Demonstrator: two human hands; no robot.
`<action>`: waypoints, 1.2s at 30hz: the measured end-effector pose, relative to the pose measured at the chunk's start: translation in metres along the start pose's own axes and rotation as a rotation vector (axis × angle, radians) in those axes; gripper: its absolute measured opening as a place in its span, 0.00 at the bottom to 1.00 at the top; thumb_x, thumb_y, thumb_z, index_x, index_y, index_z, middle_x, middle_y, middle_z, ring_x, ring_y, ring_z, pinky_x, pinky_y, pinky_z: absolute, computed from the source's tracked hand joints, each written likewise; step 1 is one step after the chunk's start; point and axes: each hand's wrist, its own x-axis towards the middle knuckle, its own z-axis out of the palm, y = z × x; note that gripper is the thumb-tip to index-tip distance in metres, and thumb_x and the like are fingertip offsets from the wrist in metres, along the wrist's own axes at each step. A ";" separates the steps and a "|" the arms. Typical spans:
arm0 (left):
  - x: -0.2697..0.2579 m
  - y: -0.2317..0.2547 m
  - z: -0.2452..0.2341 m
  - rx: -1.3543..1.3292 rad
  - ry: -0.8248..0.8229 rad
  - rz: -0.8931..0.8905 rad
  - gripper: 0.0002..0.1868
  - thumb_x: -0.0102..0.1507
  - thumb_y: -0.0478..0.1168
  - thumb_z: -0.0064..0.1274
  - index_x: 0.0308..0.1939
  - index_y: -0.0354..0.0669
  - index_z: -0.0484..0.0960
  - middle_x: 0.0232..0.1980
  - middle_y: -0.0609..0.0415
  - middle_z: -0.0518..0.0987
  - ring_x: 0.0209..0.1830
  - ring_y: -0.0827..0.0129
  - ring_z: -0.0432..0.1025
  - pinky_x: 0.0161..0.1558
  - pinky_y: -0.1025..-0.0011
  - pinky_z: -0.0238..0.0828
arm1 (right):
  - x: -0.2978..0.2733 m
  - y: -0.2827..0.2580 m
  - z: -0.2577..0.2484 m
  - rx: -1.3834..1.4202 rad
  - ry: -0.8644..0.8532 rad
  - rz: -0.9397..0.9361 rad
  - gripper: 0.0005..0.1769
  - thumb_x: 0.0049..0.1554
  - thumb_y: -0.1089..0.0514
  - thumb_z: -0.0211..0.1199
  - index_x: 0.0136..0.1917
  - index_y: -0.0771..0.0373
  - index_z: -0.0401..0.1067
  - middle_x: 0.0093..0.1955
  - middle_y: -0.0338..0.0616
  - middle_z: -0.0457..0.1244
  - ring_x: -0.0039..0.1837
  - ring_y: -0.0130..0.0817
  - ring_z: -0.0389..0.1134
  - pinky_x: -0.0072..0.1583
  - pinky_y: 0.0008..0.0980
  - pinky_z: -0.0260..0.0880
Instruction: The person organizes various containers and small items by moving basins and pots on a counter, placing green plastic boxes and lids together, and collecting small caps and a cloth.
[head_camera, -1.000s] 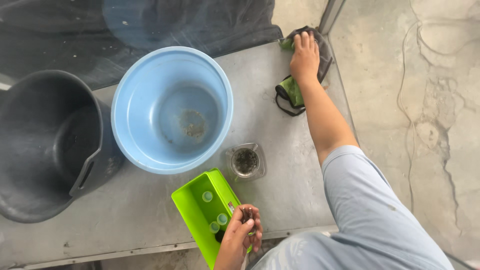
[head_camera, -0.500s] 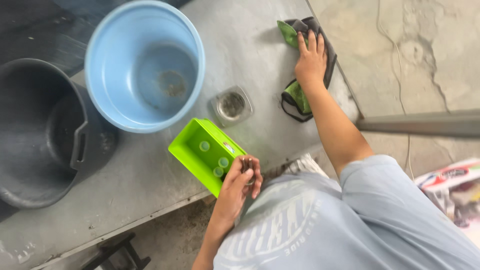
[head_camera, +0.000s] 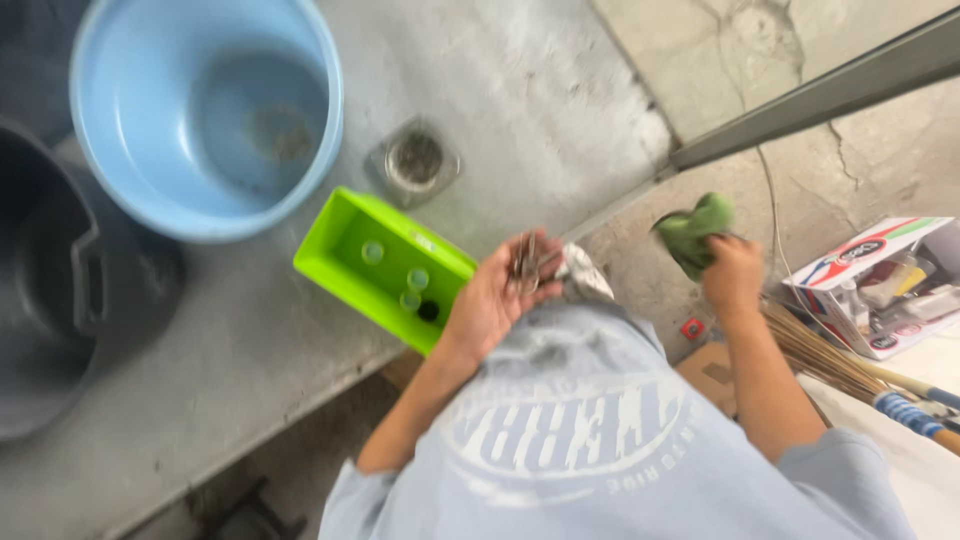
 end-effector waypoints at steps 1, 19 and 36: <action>0.000 -0.002 -0.004 -0.148 -0.052 0.035 0.29 0.76 0.49 0.27 0.74 0.34 0.62 0.74 0.41 0.67 0.74 0.56 0.66 0.70 0.56 0.68 | -0.016 0.012 -0.007 -0.029 -0.023 0.038 0.22 0.53 0.71 0.58 0.59 0.58 0.77 0.60 0.44 0.69 0.60 0.47 0.66 0.68 0.43 0.65; 0.023 0.050 -0.004 -0.220 -0.078 0.265 0.33 0.77 0.53 0.23 0.78 0.33 0.60 0.76 0.42 0.67 0.76 0.54 0.64 0.76 0.60 0.62 | 0.150 -0.222 0.023 0.359 -0.087 -0.545 0.27 0.49 0.68 0.65 0.62 0.56 0.75 0.68 0.47 0.62 0.62 0.54 0.60 0.64 0.48 0.60; 0.004 0.039 0.000 -0.249 0.420 0.369 0.31 0.72 0.48 0.24 0.73 0.31 0.60 0.71 0.38 0.70 0.72 0.51 0.67 0.68 0.62 0.68 | 0.498 -0.384 0.188 0.427 -0.183 -0.809 0.30 0.60 0.62 0.63 0.74 0.46 0.66 0.78 0.45 0.58 0.80 0.49 0.53 0.78 0.54 0.45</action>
